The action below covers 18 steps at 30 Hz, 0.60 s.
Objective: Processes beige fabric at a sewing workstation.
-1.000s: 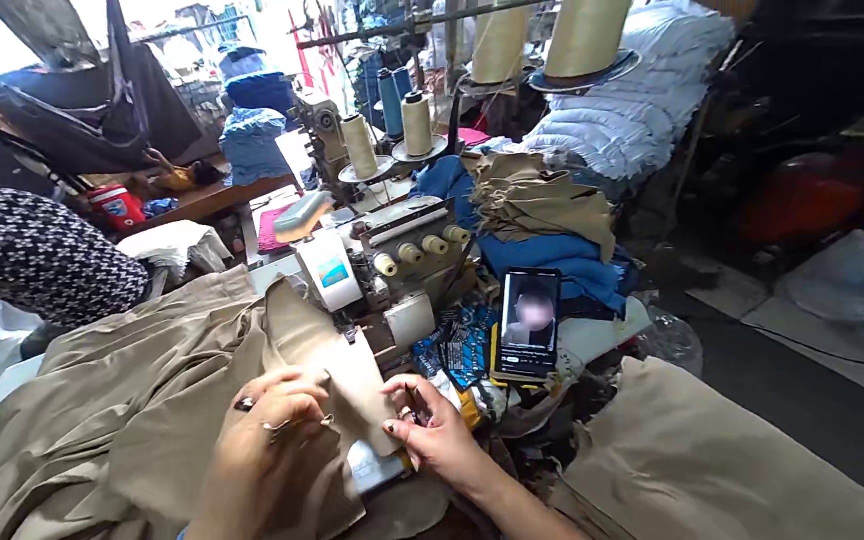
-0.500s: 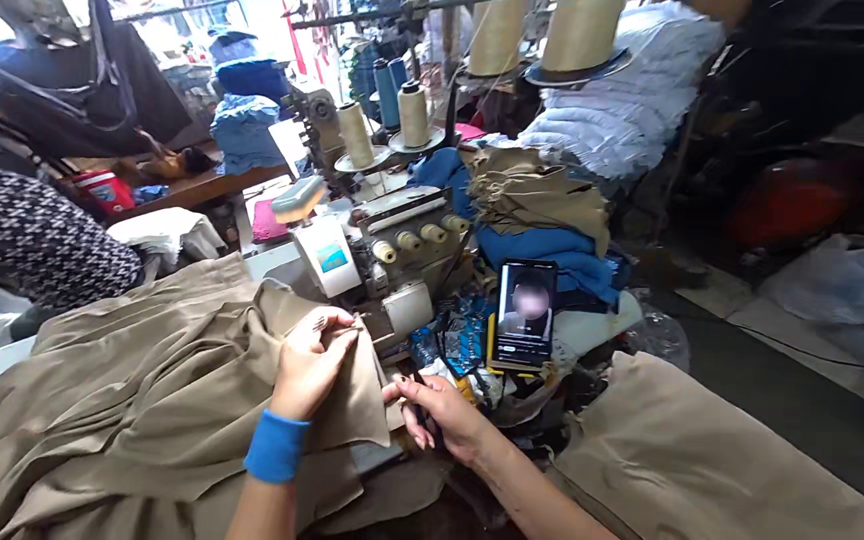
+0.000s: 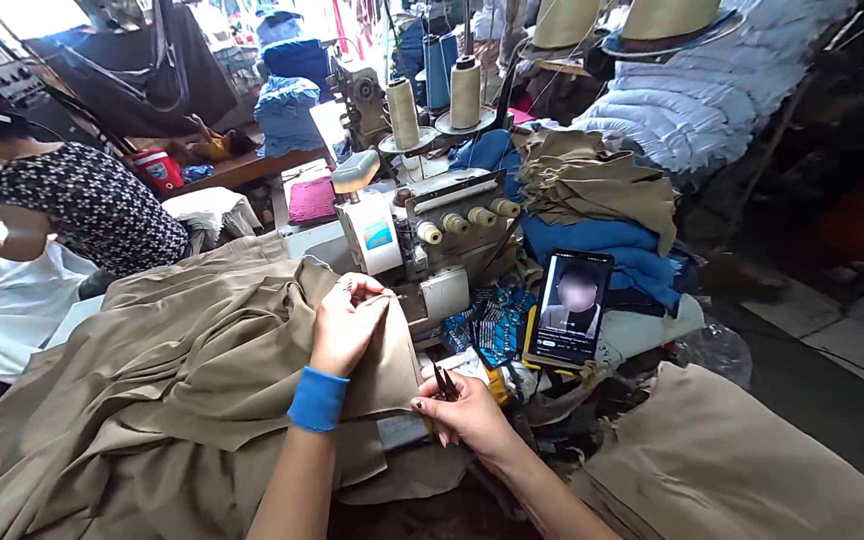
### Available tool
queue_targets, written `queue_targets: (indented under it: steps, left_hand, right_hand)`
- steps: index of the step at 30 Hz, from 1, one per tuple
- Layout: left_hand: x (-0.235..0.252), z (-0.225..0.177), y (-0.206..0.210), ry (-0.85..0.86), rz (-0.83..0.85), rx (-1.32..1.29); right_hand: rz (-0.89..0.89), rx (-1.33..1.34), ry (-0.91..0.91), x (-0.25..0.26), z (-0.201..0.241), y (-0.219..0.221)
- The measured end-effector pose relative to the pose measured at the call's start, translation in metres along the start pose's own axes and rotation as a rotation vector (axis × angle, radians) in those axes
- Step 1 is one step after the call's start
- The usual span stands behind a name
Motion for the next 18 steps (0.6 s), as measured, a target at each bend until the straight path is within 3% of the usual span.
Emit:
queue_targets:
  steps: [6,18]
  left_hand:
    - [-0.006,0.000,-0.011,0.019,0.122,-0.022]
    - [-0.003,0.010,-0.015,-0.089,0.180,-0.143]
  right_hand:
    - [0.012,-0.003,-0.103,-0.017,0.006,-0.003]
    - [0.011,0.091,0.056,-0.026,-0.023,-0.004]
Point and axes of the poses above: each hand's wrist, its own x-axis towards the middle knuckle, its own y-axis out of the palm, z = x × y, the point moved 7 cm from there along x, towards the middle knuckle, and after that the axes turned 9 degrees about -y, right-handed, at the moved point
